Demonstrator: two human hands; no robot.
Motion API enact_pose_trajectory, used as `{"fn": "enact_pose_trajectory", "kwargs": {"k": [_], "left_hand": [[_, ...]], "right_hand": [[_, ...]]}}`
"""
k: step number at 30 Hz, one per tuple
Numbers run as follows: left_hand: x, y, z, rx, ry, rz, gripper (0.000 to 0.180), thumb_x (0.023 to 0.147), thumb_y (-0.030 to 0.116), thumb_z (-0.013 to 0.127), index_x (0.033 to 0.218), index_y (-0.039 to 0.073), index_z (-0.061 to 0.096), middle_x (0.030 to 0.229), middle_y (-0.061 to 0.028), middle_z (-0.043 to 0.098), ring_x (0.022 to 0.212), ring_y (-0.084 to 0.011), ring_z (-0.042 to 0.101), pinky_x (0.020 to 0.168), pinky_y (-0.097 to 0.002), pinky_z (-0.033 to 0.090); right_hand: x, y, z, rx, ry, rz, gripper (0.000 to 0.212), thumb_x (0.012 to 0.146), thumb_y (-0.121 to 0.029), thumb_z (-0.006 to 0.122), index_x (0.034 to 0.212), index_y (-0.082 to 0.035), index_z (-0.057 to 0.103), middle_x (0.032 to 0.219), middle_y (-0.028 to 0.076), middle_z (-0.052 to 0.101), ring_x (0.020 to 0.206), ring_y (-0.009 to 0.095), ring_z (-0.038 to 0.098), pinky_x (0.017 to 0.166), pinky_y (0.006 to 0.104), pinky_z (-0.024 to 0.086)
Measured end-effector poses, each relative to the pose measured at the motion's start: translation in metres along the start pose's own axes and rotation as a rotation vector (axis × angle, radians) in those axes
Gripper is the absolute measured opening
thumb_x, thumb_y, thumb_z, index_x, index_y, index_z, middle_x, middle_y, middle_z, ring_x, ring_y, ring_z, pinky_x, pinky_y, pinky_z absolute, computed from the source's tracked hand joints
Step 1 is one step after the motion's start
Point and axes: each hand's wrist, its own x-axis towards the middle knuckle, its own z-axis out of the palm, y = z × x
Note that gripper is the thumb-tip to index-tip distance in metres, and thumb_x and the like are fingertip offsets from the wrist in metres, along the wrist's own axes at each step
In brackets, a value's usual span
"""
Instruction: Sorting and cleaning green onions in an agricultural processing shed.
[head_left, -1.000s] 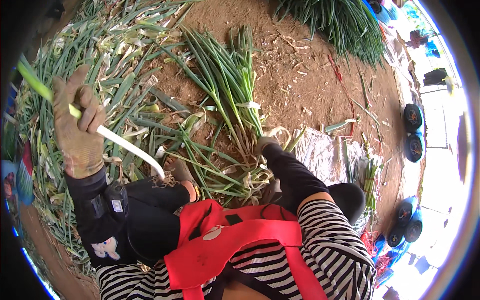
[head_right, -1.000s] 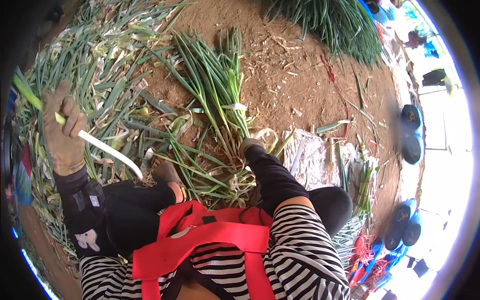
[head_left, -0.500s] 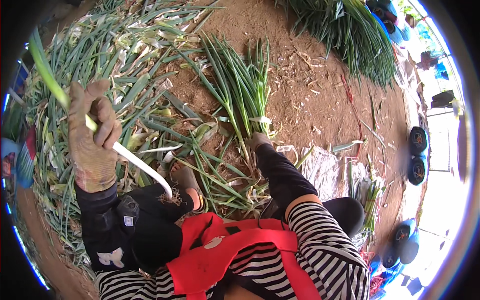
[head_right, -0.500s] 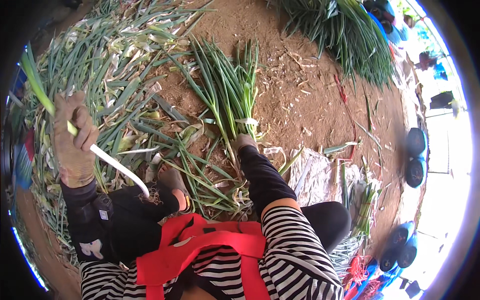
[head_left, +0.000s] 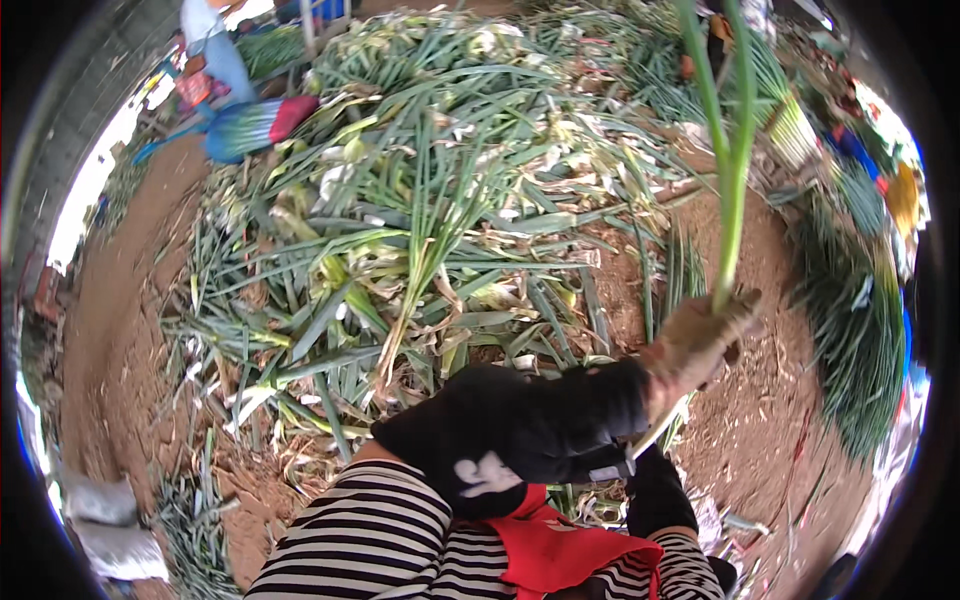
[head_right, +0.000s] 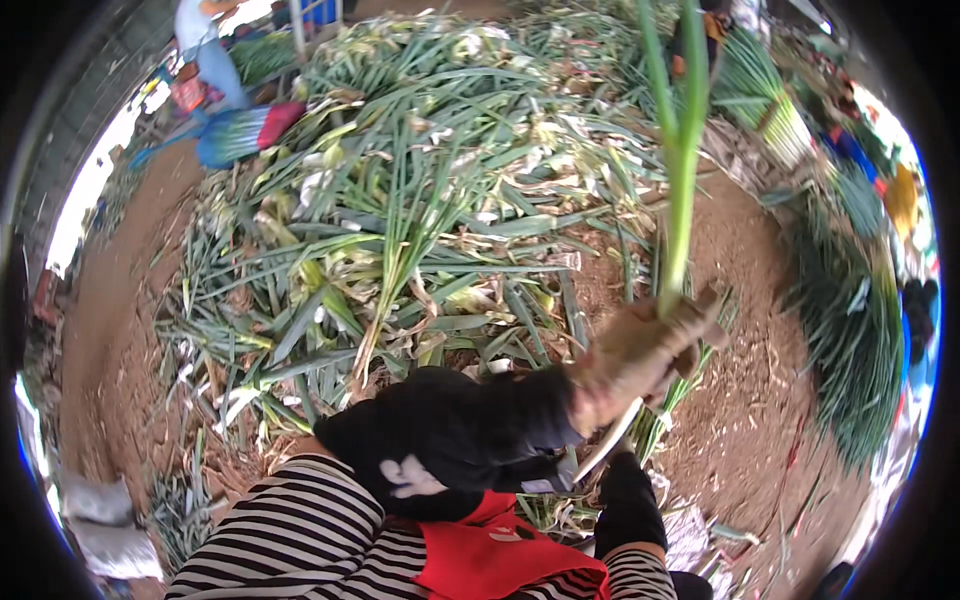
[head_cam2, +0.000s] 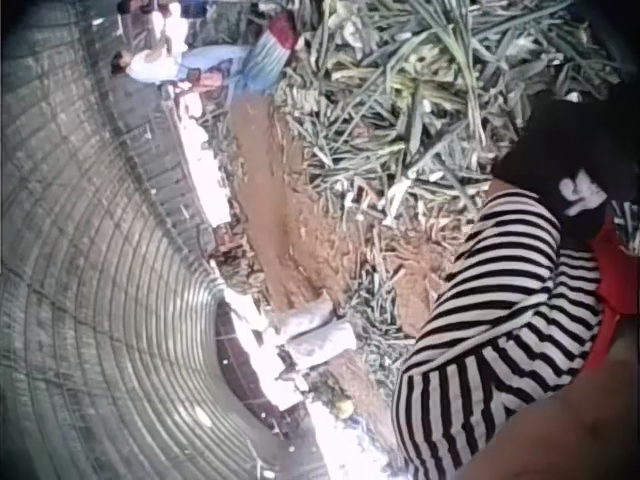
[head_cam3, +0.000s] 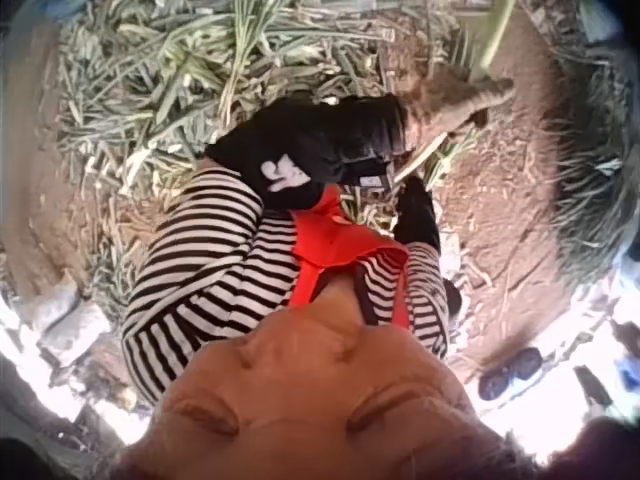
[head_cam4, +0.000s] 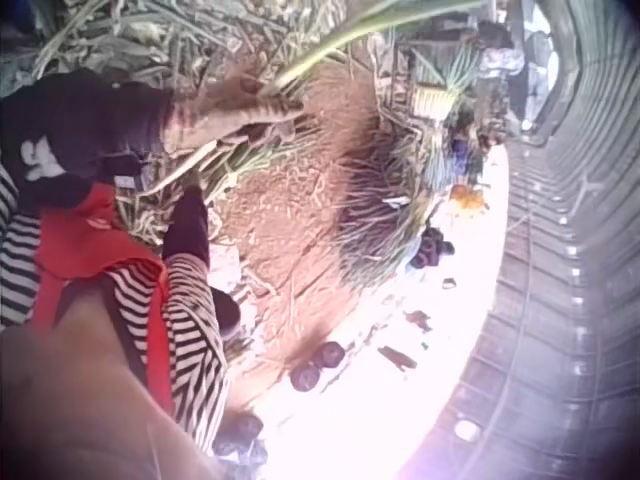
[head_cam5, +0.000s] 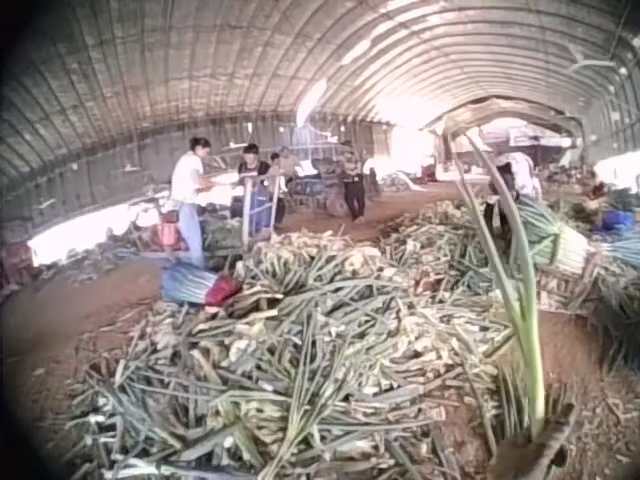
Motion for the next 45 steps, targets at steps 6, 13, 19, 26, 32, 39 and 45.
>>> {"fn": "enact_pose_trajectory", "kwargs": {"k": [6, 13, 19, 26, 32, 39, 45], "left_hand": [[0.035, -0.025, 0.014, -0.202, -0.009, 0.114, 0.032, 0.088, 0.034, 0.063, 0.09, 0.003, 0.06, 0.072, -0.0053, 0.059, 0.05, -0.0081, 0.045, 0.042, -0.0236, 0.041], [0.039, -0.024, 0.027, -0.121, -0.093, 0.16, 0.035, 0.089, 0.039, 0.06, 0.083, 0.004, 0.057, 0.07, -0.0038, 0.057, 0.048, -0.0091, 0.046, 0.042, -0.0254, 0.039], [0.019, -0.009, -0.002, -0.242, 0.034, 0.24, 0.028, 0.089, 0.03, 0.062, 0.096, 0.003, 0.062, 0.076, -0.0068, 0.062, 0.052, -0.0087, 0.048, 0.043, -0.0226, 0.039], [-0.016, 0.026, -0.027, -0.152, 0.072, 0.094, 0.034, 0.087, 0.031, 0.065, 0.094, -0.002, 0.061, 0.08, -0.0108, 0.065, 0.055, -0.0093, 0.051, 0.047, -0.0232, 0.043], [-0.004, 0.014, -0.022, -0.207, -0.016, 0.059, 0.037, 0.088, 0.038, 0.062, 0.094, 0.002, 0.06, 0.079, -0.0059, 0.064, 0.05, -0.0081, 0.047, 0.044, -0.023, 0.04], [0.018, 0.005, -0.021, -0.186, 0.014, 0.187, 0.032, 0.089, 0.037, 0.061, 0.084, 0.005, 0.063, 0.066, -0.0004, 0.059, 0.051, -0.0065, 0.05, 0.042, -0.023, 0.037], [0.045, -0.007, -0.021, -0.149, 0.075, 0.278, 0.021, 0.087, 0.025, 0.066, 0.092, 0.005, 0.062, 0.072, 0.001, 0.059, 0.056, -0.0072, 0.051, 0.048, -0.023, 0.043]], "right_hand": [[0.009, -0.031, -0.044, 0.165, 0.087, -0.097, 0.026, 0.087, -0.023, 0.056, 0.108, -0.007, 0.059, 0.091, 0.011, 0.063, 0.083, 0.027, 0.06, 0.074, 0.0378, 0.048], [0.009, -0.157, -0.106, -0.312, 0.394, -0.943, 0.02, 0.088, -0.017, 0.056, 0.104, -0.007, 0.06, 0.086, 0.008, 0.063, 0.079, 0.023, 0.061, 0.07, 0.0352, 0.048], [-0.07, -0.343, -0.028, 0.902, -0.468, -0.603, 0.01, 0.088, -0.01, 0.057, 0.096, -0.005, 0.056, 0.074, 0.003, 0.056, 0.067, 0.012, 0.056, 0.055, 0.0284, 0.046], [-0.12, -0.394, 0.045, 0.071, -0.811, -1.077, 0.075, 0.084, -0.014, 0.063, 0.143, 0.0, 0.017, 0.128, 0.021, 0.05, 0.101, 0.025, 0.061, 0.086, 0.0354, 0.049], [-0.069, -0.324, 0.058, -0.585, -0.561, -1.114, 0.06, 0.085, -0.031, 0.055, 0.137, -0.007, 0.037, 0.122, 0.022, 0.053, 0.108, 0.035, 0.055, 0.093, 0.0399, 0.043], [-0.036, -0.182, 0.017, -0.588, -0.431, -0.542, 0.046, 0.087, -0.038, 0.05, 0.121, -0.007, 0.05, 0.11, 0.02, 0.058, 0.099, 0.037, 0.057, 0.088, 0.042, 0.044], [-0.014, -0.057, 0.027, -0.549, -0.416, -0.346, 0.044, 0.087, -0.042, 0.05, 0.108, -0.004, 0.056, 0.098, 0.021, 0.061, 0.089, 0.038, 0.059, 0.081, 0.0429, 0.047]]}}
